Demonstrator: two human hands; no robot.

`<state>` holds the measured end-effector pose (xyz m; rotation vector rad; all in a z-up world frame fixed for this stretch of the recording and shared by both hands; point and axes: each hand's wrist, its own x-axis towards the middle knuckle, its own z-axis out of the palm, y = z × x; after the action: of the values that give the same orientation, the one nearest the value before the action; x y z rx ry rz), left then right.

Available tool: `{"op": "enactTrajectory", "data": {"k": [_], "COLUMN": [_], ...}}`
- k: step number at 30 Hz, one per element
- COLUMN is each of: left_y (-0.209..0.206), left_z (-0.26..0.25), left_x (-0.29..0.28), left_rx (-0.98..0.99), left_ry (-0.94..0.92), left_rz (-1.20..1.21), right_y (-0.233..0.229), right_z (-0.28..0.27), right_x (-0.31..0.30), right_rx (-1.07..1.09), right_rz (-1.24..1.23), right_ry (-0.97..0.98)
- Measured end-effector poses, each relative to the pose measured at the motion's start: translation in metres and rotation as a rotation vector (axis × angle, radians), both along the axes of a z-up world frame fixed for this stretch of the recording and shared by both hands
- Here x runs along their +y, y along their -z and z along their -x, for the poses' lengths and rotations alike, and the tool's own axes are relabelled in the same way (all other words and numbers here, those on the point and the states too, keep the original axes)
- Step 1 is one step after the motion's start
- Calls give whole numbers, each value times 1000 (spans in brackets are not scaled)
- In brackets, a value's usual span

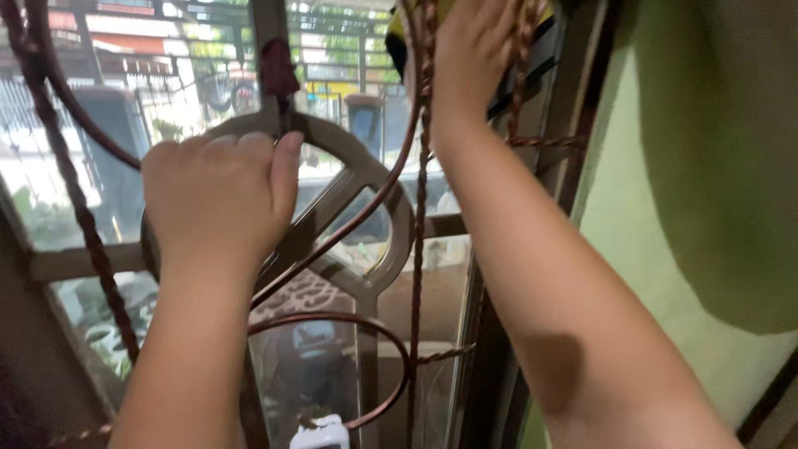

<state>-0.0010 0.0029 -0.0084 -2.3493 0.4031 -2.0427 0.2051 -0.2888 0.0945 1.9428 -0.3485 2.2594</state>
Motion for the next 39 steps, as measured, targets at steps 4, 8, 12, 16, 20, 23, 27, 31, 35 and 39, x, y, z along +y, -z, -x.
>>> {"op": "enactTrajectory", "data": {"k": [4, 8, 12, 16, 20, 23, 27, 31, 35, 39], "left_y": [5, 2, 1, 2, 4, 3, 3, 3, 5, 4], "left_z": [-7, -13, -22, -27, -27, -27, -23, -24, -18, -15], "left_x": [2, 6, 6, 5, 4, 6, 6, 6, 7, 5], "left_rx": [-60, -80, -129, -178, -254, -215, -167, -164, -117, -144], "left_ry": [39, 48, 124, 218, 272, 232, 150, 73, 88, 105], "left_rz": [2, -14, -1, 69, 69, 62, 22, 1, -7, -6], "right_y": [5, -1, 1, -2, -16, -15, 1, -6, -7, 0], "right_z": [-4, 6, 36, 101, 140, 132, 98, 58, 50, 79], "right_x": [-4, 1, 29, 59, 81, 80, 52, 27, 24, 34], "right_rx": [-5, 44, 36, 332, 304, 288, 125, 53, 56, 106], "right_rz": [43, 102, 315, 484, 970, 839, 337, 33, 63, 150], "right_ry": [48, 202, -278, -358, -405, -367, -461, -118, -80, -176]}}
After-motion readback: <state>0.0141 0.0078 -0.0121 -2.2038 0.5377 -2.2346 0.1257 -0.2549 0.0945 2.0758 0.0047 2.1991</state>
